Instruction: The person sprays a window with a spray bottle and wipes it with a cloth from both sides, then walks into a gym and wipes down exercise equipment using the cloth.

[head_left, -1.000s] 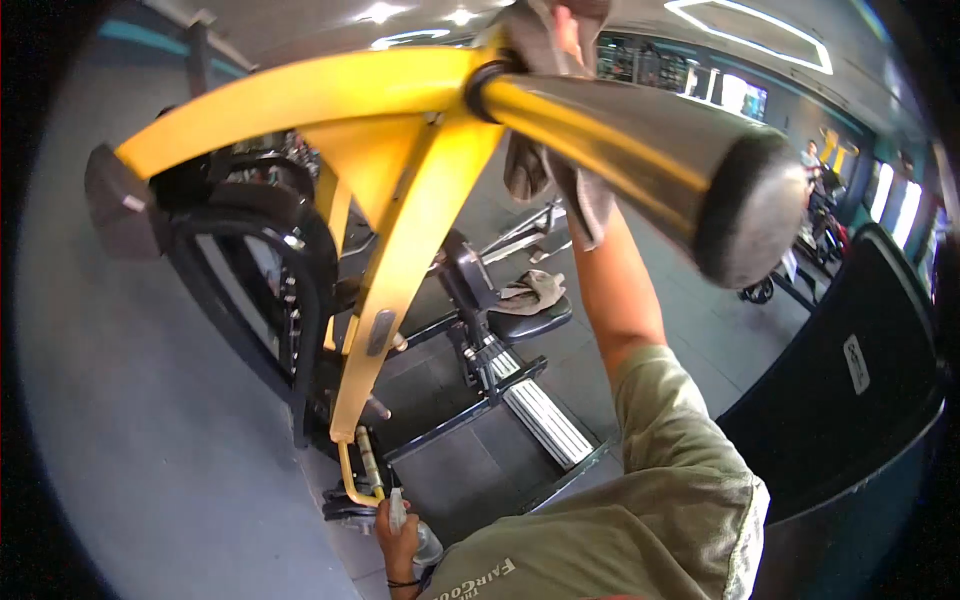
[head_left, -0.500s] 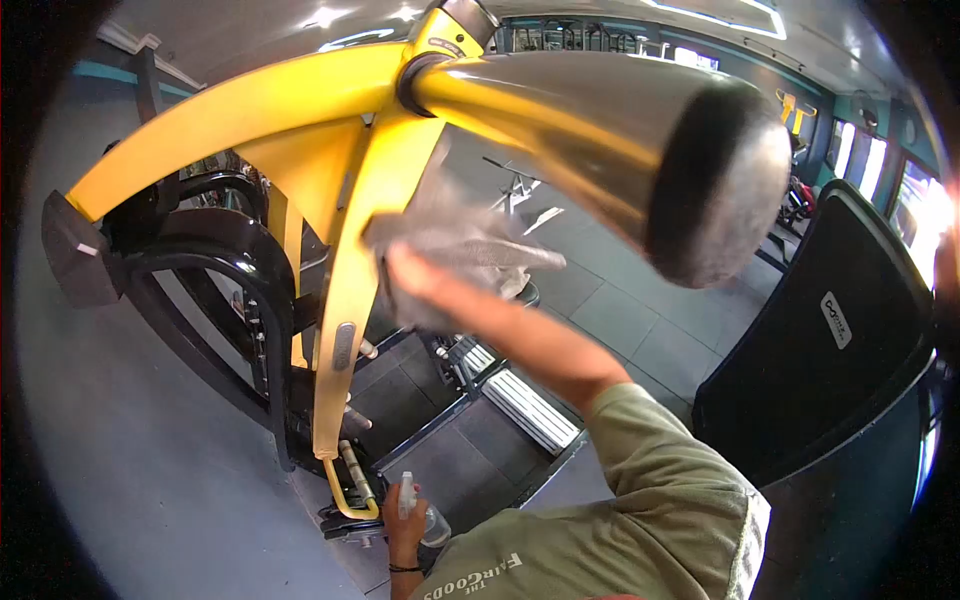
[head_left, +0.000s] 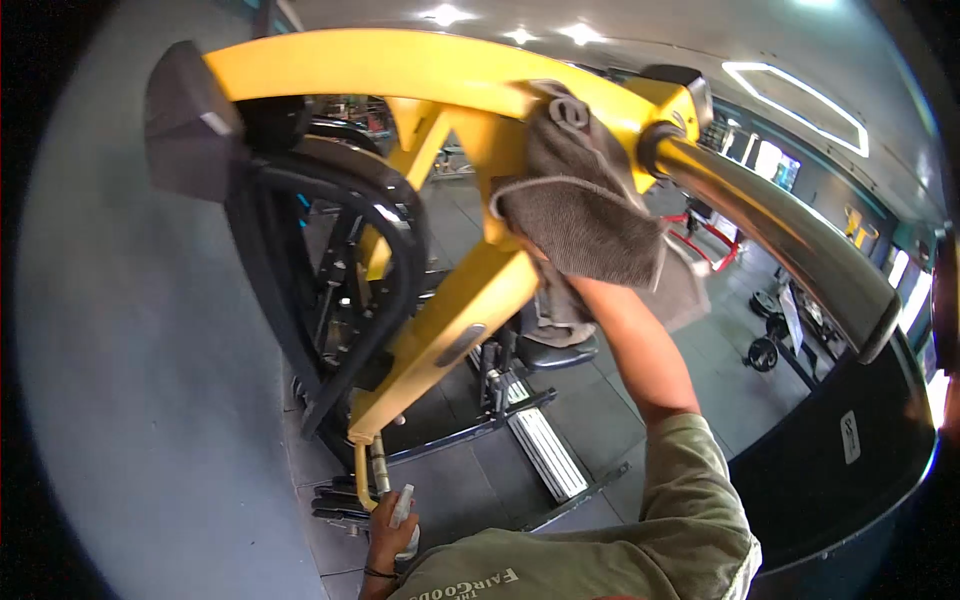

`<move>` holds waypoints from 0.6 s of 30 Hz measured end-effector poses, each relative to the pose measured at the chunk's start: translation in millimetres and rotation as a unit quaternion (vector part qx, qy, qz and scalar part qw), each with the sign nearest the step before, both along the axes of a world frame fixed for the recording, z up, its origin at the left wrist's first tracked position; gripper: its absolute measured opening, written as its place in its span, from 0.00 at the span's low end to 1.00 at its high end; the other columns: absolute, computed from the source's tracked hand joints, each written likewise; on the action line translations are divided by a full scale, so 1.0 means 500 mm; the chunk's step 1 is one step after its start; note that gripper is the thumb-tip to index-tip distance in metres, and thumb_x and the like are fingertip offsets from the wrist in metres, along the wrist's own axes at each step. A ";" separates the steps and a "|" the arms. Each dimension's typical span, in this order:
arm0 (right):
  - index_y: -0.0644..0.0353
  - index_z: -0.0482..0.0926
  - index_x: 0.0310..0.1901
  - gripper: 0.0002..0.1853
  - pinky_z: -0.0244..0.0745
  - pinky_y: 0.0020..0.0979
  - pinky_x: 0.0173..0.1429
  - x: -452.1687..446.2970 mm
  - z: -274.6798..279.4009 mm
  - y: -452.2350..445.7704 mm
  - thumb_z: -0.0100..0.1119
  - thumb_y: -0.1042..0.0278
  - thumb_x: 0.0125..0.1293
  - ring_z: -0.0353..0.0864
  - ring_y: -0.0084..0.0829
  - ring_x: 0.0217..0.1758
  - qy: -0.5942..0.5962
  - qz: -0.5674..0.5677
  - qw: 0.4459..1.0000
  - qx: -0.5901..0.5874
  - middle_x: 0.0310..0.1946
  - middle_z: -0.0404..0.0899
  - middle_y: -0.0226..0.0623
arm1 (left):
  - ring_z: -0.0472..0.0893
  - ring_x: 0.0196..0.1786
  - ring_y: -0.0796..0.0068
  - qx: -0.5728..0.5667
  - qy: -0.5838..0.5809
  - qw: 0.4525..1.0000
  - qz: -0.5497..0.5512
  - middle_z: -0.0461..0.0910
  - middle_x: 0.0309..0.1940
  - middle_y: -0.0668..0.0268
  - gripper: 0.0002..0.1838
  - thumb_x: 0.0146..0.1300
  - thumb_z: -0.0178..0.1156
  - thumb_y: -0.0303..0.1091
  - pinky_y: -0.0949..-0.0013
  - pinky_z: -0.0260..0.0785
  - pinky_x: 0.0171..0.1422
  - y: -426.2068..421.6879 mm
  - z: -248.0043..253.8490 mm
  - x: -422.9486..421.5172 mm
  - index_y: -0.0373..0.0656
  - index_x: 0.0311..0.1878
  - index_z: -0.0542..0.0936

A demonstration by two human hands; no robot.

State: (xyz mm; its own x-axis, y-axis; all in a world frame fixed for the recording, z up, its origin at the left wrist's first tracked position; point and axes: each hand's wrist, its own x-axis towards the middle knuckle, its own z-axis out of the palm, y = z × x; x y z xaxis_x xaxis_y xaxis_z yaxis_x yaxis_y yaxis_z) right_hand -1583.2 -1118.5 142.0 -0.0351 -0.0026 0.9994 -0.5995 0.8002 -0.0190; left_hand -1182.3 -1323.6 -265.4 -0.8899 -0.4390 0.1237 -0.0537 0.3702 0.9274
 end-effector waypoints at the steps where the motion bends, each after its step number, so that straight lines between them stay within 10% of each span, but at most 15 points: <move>1: 0.55 0.66 0.73 0.35 0.66 0.55 0.70 0.008 0.013 -0.003 0.62 0.62 0.63 0.68 0.58 0.70 0.011 -0.007 1.000 -0.003 0.67 0.67 0.56 | 0.84 0.37 0.59 0.004 0.015 1.000 -0.005 0.81 0.36 0.60 0.13 0.52 0.66 0.31 0.60 0.75 0.43 -0.019 0.002 0.006 0.41 0.42 0.79; 6: 0.51 0.66 0.74 0.36 0.65 0.56 0.70 0.117 0.098 -0.089 0.61 0.61 0.63 0.67 0.58 0.70 -0.010 -0.175 0.983 0.049 0.68 0.66 0.57 | 0.83 0.40 0.69 0.070 0.020 0.997 -0.003 0.82 0.38 0.64 0.18 0.52 0.67 0.32 0.64 0.74 0.46 -0.088 0.022 0.056 0.42 0.48 0.81; 18: 0.58 0.68 0.67 0.32 0.72 0.50 0.66 0.223 0.281 -0.410 0.59 0.57 0.63 0.76 0.55 0.61 0.091 -0.065 0.961 0.253 0.54 0.77 0.51 | 0.83 0.38 0.56 0.047 -0.004 0.998 0.048 0.81 0.35 0.57 0.13 0.50 0.65 0.29 0.59 0.74 0.44 -0.173 0.015 0.148 0.43 0.41 0.80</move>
